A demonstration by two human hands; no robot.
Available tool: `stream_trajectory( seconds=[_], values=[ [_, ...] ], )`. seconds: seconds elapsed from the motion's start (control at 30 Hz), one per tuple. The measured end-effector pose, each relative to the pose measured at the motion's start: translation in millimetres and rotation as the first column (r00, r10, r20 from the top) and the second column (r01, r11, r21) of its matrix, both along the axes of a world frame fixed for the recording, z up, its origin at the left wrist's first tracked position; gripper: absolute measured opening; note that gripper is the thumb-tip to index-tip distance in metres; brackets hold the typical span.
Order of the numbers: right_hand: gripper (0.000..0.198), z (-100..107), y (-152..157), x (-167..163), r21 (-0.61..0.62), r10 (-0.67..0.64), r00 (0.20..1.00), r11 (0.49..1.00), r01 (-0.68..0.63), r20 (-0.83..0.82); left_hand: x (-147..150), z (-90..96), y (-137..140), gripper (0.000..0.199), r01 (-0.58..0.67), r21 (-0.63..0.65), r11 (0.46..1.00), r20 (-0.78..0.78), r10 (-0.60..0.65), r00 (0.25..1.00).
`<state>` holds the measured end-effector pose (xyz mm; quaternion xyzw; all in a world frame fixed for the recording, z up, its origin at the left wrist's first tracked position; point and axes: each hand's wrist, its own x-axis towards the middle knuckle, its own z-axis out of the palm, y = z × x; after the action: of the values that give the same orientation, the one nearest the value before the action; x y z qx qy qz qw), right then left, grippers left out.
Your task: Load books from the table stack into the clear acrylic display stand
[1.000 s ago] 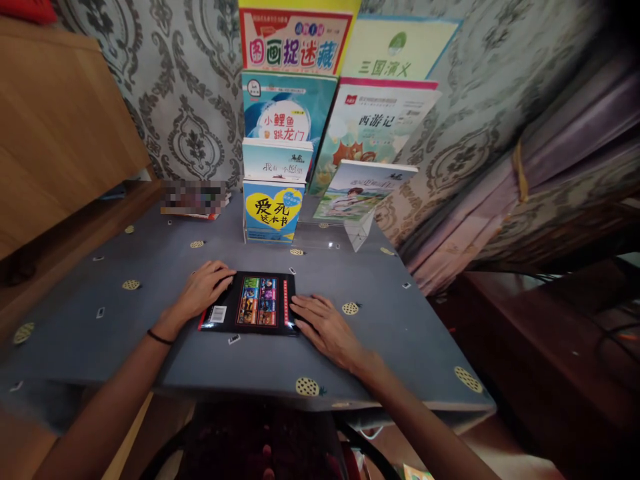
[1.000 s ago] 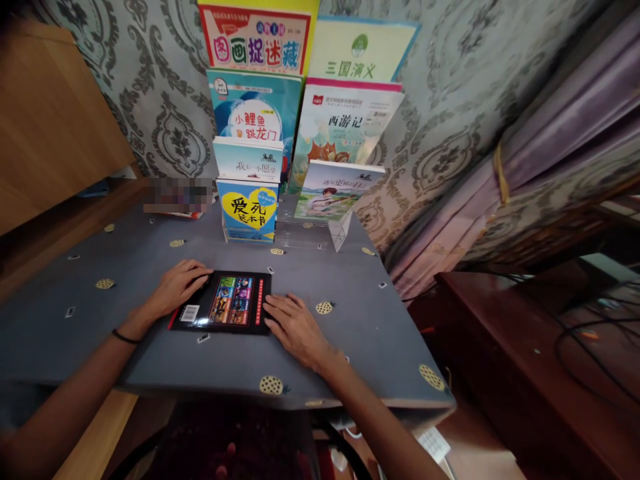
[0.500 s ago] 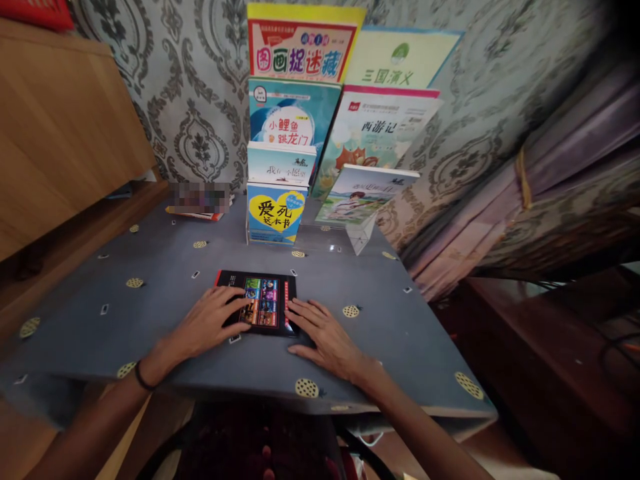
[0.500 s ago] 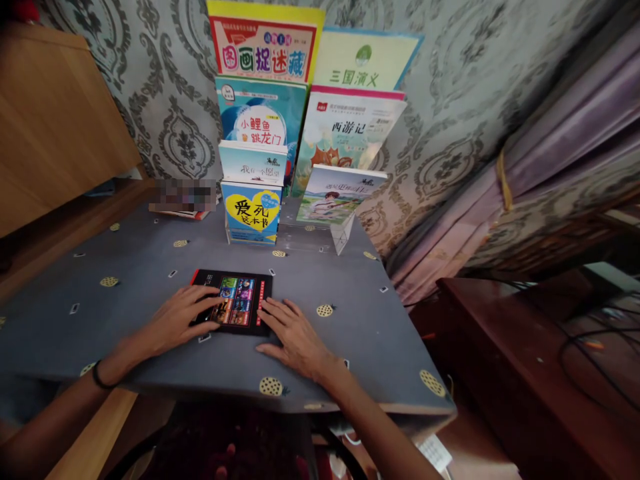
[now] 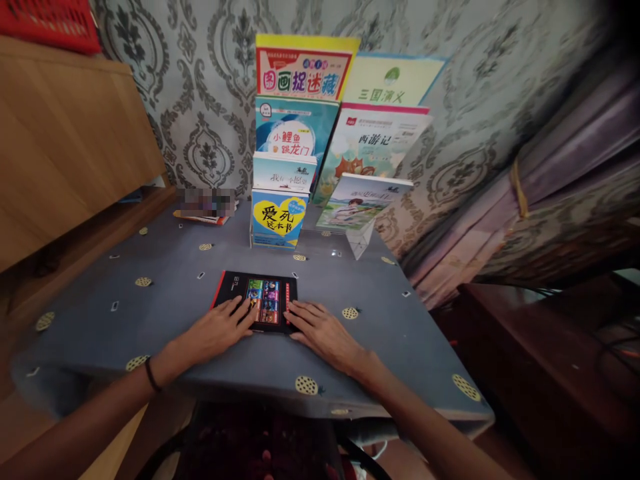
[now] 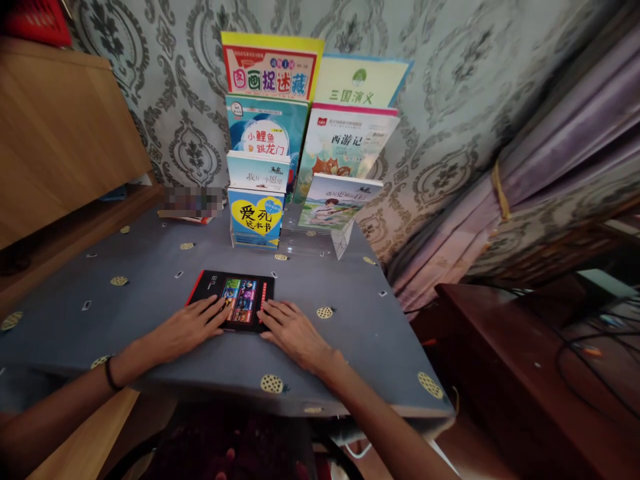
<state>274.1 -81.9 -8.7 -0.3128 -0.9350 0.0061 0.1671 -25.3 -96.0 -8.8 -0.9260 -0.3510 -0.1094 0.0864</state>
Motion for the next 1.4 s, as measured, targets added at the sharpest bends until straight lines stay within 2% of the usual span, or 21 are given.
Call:
stream_trajectory(
  seconds=[0.13, 0.27, 0.37, 0.47, 0.57, 0.67, 0.8, 0.87, 0.9, 1.0, 1.03, 1.07, 1.1, 1.13, 1.17, 1.2, 1.23, 1.27, 1.3, 1.37, 1.4],
  values=[
    [0.034, 9, 3, -3, -0.016, 0.012, 1.0, 1.0, -0.012, -0.021, 0, 2.0, 3, 0.034, 0.054, 0.101, 0.993, -0.059, -0.049, 0.997],
    [0.034, 18, 6, -3, -0.111, -0.005, 0.993, 0.994, -0.008, -0.119, 1, 12.6, 11, 0.026, 0.106, 0.131, 0.986, -0.085, -0.095, 0.992],
    [0.035, 23, 6, -1, -0.218, -0.064, 0.972, 0.976, 0.013, -0.226, 4, 19.5, 13, 0.024, 0.049, 0.083, 0.995, -0.024, -0.047, 0.999],
    [0.044, 21, 10, 0, -0.333, -0.144, 0.92, 0.943, 0.016, -0.364, 7, 25.1, 12, 0.03, -0.038, 0.017, 0.999, 0.081, 0.037, 0.996],
    [0.044, 10, 21, -1, -0.41, -0.248, 0.83, 0.912, 0.026, -0.499, 11, 35.8, 9, 0.037, -0.087, -0.071, 0.994, 0.202, 0.1, 0.974],
    [0.041, -1, 35, -6, -0.488, -0.359, 0.722, 0.872, 0.033, -0.592, 13, 55.9, 3, 0.039, -0.117, -0.202, 0.972, 0.356, 0.184, 0.916],
    [0.059, -2, 43, -20, -0.618, -0.491, 0.503, 0.778, -0.114, -0.711, 14, 85.2, -2, 0.04, -0.106, -0.389, 0.915, 0.582, 0.333, 0.742],
    [0.067, 5, 41, -30, -0.643, -0.542, 0.382, 0.733, -0.22, -0.748, 16, 91.6, 1, 0.043, -0.059, -0.472, 0.88, 0.689, 0.41, 0.597],
    [0.067, 10, 39, -35, -0.654, -0.564, 0.344, 0.708, -0.266, -0.751, 18, 91.5, 3, 0.044, -0.013, -0.518, 0.855, 0.737, 0.454, 0.501],
    [0.056, 25, 32, -47, -0.688, -0.606, 0.325, 0.63, -0.361, -0.726, 25, 78.4, 10, 0.047, 0.209, -0.63, 0.748, 0.776, 0.606, 0.174],
    [0.053, 29, 31, -49, -0.698, -0.614, 0.333, 0.612, -0.373, -0.716, 27, 71.0, 12, 0.048, 0.278, -0.646, 0.711, 0.755, 0.65, 0.09],
    [0.051, 31, 32, -50, -0.709, -0.622, 0.34, 0.598, -0.375, -0.705, 28, 62.7, 14, 0.05, 0.329, -0.66, 0.675, 0.724, 0.689, 0.036],
    [0.049, 32, 33, -50, -0.72, -0.631, 0.349, 0.587, -0.37, -0.693, 27, 54.3, 15, 0.052, 0.361, -0.682, 0.635, 0.687, 0.727, 0.02],
    [0.048, 32, 36, -49, -0.734, -0.64, 0.359, 0.576, -0.36, -0.679, 26, 46.1, 15, 0.054, 0.375, -0.716, 0.589, 0.648, 0.761, 0.043],
    [0.047, 30, 40, -47, -0.748, -0.648, 0.374, 0.567, -0.344, -0.663, 23, 38.6, 16, 0.055, 0.364, -0.758, 0.542, 0.61, 0.786, 0.101],
    [0.047, 27, 45, -45, -0.762, -0.652, 0.395, 0.564, -0.317, -0.647, 18, 32.1, 17, 0.055, 0.317, -0.799, 0.511, 0.581, 0.792, 0.187],
    [0.046, 22, 49, -42, -0.776, -0.651, 0.427, 0.568, -0.274, -0.627, 14, 26.7, 18, 0.053, 0.228, -0.825, 0.517, 0.564, 0.775, 0.285],
    [0.046, 17, 54, -39, -0.79, -0.646, 0.474, 0.575, -0.212, -0.598, 8, 22.5, 19, 0.048, 0.107, -0.818, 0.566, 0.559, 0.735, 0.383],
    [0.045, 13, 58, -36, -0.8, -0.641, 0.529, 0.586, -0.131, -0.556, 3, 19.3, 20, 0.043, -0.022, -0.766, 0.642, 0.557, 0.681, 0.475],
    [0.039, 6, 63, -29, -0.786, -0.631, 0.633, 0.615, 0.058, -0.448, -5, 15.1, 24, 0.03, -0.219, -0.578, 0.786, 0.544, 0.571, 0.615],
    [0.035, 4, 64, -25, -0.755, -0.629, 0.672, 0.637, 0.155, -0.392, -7, 13.6, 26, 0.025, -0.268, -0.49, 0.829, 0.533, 0.529, 0.661]
  ],
)
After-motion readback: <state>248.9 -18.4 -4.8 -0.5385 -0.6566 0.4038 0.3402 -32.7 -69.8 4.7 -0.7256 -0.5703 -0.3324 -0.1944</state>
